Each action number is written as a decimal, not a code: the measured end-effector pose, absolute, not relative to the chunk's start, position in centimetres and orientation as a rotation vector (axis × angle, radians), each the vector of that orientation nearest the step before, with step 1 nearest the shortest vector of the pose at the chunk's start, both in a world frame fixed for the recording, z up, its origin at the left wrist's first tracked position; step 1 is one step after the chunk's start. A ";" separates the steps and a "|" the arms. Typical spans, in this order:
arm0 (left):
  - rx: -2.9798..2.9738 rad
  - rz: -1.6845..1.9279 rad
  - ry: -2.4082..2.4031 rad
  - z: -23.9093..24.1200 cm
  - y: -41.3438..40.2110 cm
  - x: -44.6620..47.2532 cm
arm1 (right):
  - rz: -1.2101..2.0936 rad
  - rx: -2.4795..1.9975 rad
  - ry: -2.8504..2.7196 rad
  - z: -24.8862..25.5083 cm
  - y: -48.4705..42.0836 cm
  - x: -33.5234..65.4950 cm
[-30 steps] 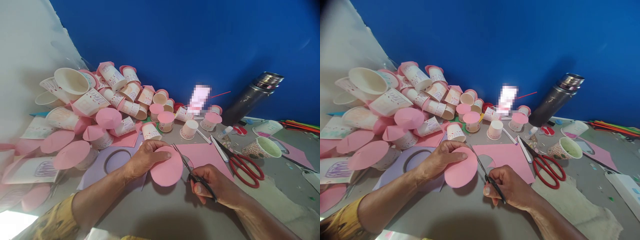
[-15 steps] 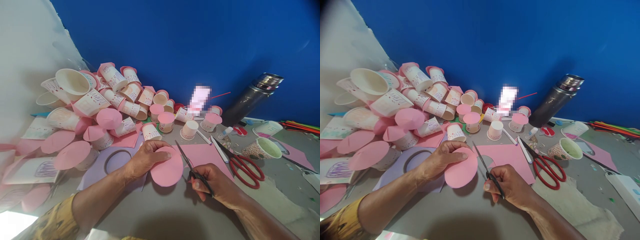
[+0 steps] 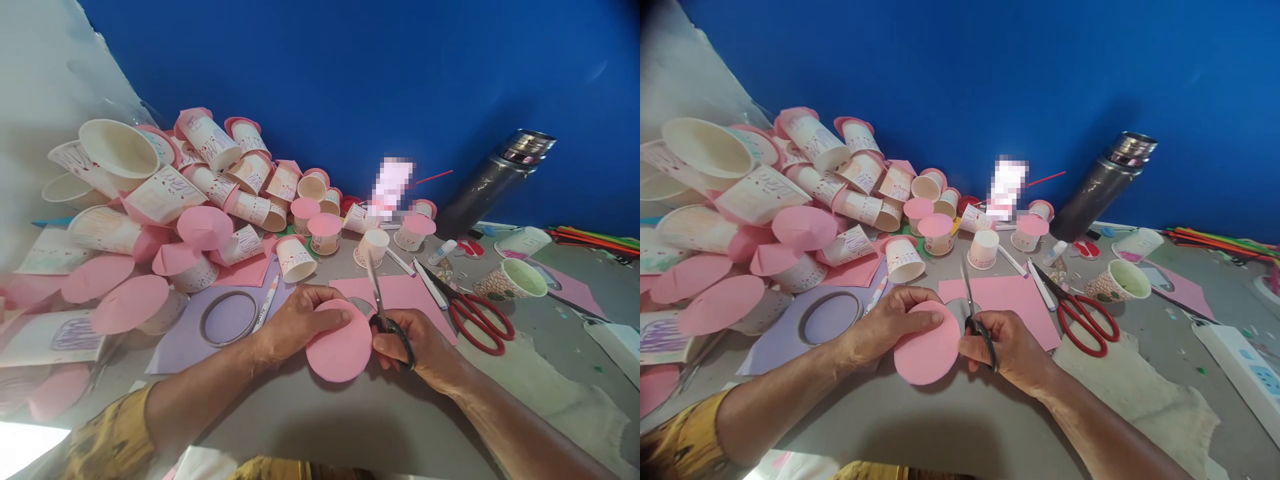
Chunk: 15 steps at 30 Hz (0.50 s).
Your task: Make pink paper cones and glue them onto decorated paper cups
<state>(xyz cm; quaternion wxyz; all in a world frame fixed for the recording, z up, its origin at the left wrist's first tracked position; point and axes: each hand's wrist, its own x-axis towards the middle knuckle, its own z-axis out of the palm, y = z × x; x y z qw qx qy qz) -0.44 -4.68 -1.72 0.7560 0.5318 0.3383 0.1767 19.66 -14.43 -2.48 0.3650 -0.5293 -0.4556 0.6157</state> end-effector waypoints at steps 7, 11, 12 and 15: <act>1.085 0.397 0.733 -1.3 -3.8 -1.1 | 1.812 -1.290 -1.371 -2.2 -14.7 20.8; 1.139 0.343 0.769 -1.2 -3.5 -1.2 | 1.840 -1.311 -1.375 -2.3 -14.9 20.7; 1.150 0.338 0.777 -1.1 -3.4 -1.2 | 1.845 -1.315 -1.371 -2.3 -14.9 20.7; 1.175 0.332 0.792 -1.1 -3.4 -1.2 | 1.851 -1.327 -1.355 -2.5 -14.9 20.7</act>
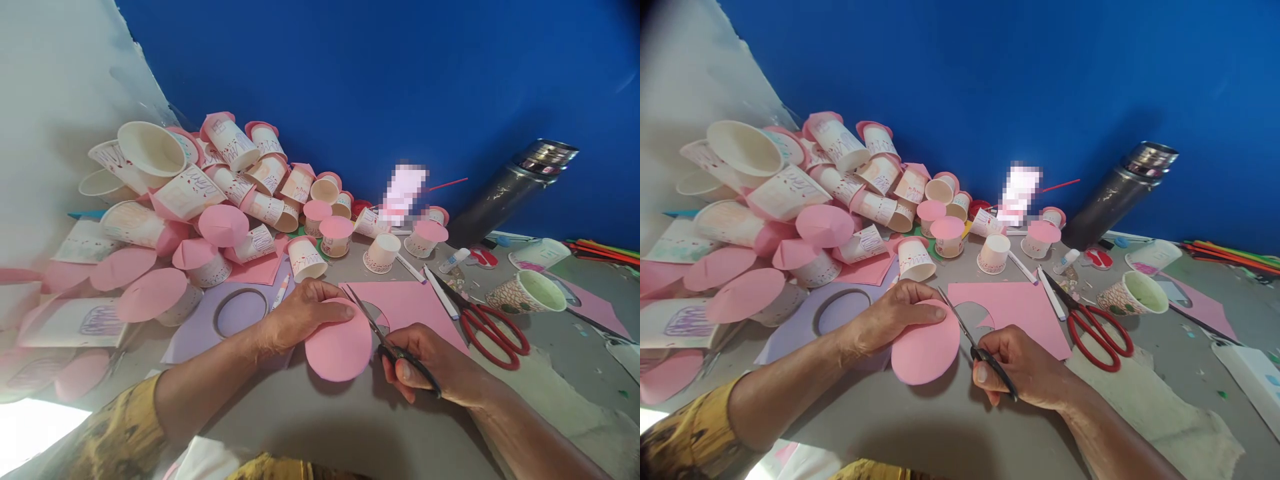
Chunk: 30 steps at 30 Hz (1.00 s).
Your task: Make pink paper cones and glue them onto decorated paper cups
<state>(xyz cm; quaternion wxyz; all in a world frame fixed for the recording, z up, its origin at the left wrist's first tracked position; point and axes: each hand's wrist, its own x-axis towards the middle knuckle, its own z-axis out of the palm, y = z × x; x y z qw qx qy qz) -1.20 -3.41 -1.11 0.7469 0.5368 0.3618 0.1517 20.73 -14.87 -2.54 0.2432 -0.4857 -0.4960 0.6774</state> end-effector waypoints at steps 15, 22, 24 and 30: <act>1.194 0.296 0.793 -1.2 -3.3 -1.3 | 1.822 -1.386 -1.370 -3.0 -14.8 20.7; 1.185 0.311 0.758 -1.4 -3.1 -1.4 | 1.818 -1.428 -1.377 -2.9 -14.9 20.8; 1.182 0.301 0.760 -1.3 -3.1 -1.3 | 1.788 -1.424 -1.367 -3.0 -14.9 20.7; 1.114 0.376 0.770 -1.6 -3.5 -1.1 | 1.578 -1.471 -1.306 -2.7 -14.0 20.8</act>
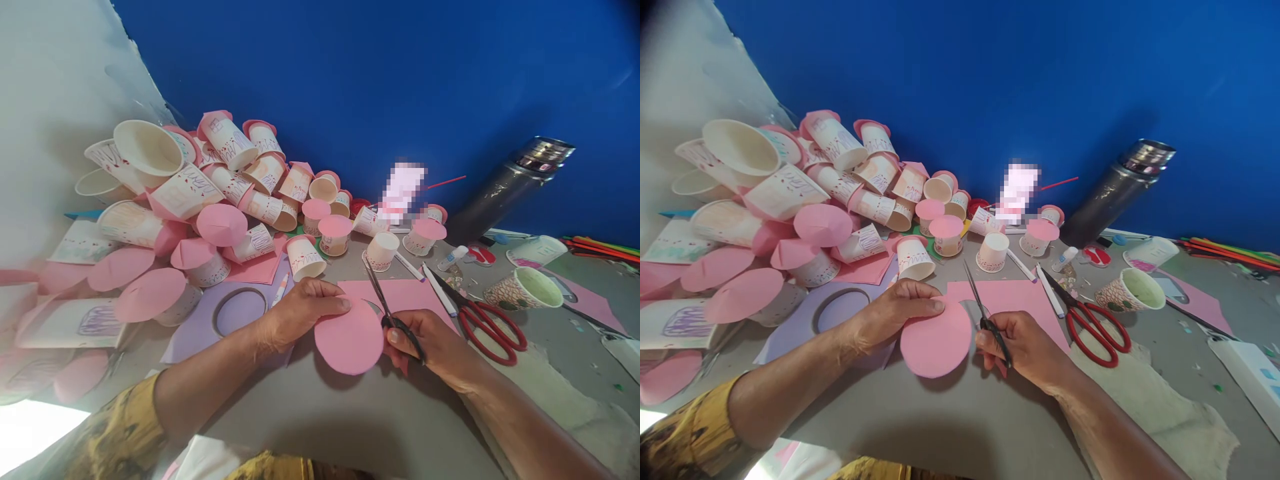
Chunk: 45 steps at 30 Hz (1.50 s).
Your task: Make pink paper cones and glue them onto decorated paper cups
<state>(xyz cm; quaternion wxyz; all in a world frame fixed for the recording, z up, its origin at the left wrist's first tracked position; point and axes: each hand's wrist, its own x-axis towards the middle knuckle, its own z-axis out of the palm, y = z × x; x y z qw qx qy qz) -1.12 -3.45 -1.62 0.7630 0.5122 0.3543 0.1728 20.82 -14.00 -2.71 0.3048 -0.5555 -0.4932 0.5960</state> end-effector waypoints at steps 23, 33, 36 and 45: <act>1.115 0.417 0.417 -2.2 -5.7 -0.2 | 1.455 -1.479 -1.395 -3.0 -13.9 19.5; 0.859 0.449 0.548 -1.9 -6.0 0.1 | 1.641 -1.299 -1.385 -1.7 -14.1 20.3; 0.915 0.569 0.648 -2.0 -5.6 0.4 | 1.228 -1.608 -1.376 -1.5 -14.0 21.1; 1.042 0.544 0.754 -3.7 -3.5 0.3 | 0.549 -2.206 -1.722 -0.7 -13.6 23.9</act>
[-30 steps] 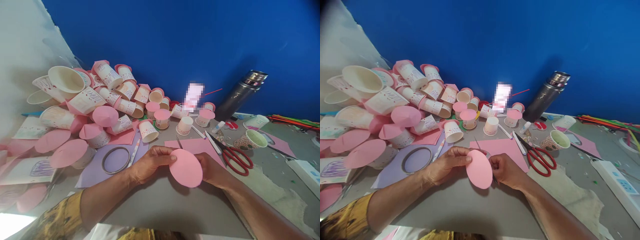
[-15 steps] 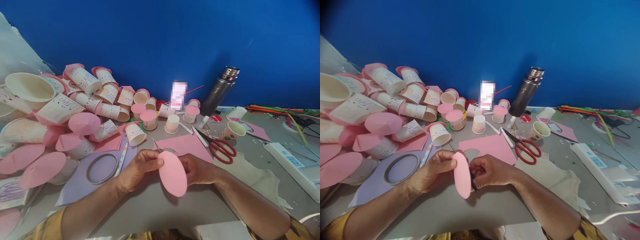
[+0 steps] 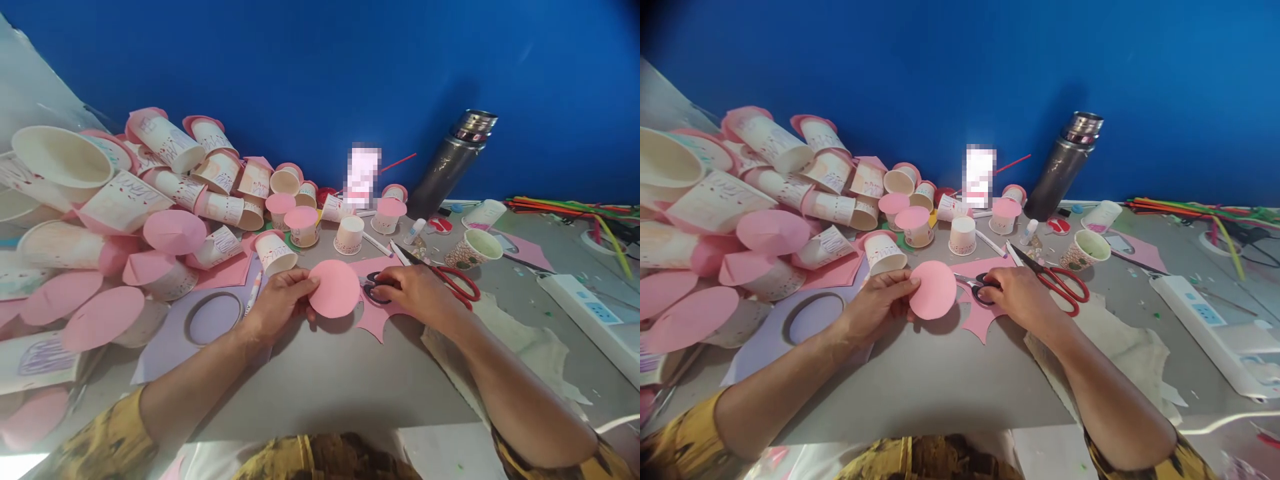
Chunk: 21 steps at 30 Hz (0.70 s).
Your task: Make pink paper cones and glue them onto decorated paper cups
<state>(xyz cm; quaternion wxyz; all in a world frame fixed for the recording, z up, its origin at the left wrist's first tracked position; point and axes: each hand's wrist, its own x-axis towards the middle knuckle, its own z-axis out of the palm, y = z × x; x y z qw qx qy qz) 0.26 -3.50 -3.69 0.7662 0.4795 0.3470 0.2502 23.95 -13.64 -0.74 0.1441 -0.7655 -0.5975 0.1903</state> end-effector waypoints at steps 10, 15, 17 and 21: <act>1.148 0.567 0.754 -3.1 -4.5 0.0 | 0.054 -2.401 -1.926 -2.5 -14.0 22.2; 1.211 0.590 0.774 -3.1 -4.4 0.0 | 0.345 -1.808 -1.661 -3.0 -14.6 21.2; 1.246 0.578 0.759 -3.1 -4.5 0.1 | 0.499 -1.591 -1.665 -3.3 -14.8 20.8; 1.272 0.582 0.716 -3.2 -4.6 0.1 | 0.457 -1.381 -1.778 -3.8 -14.8 20.4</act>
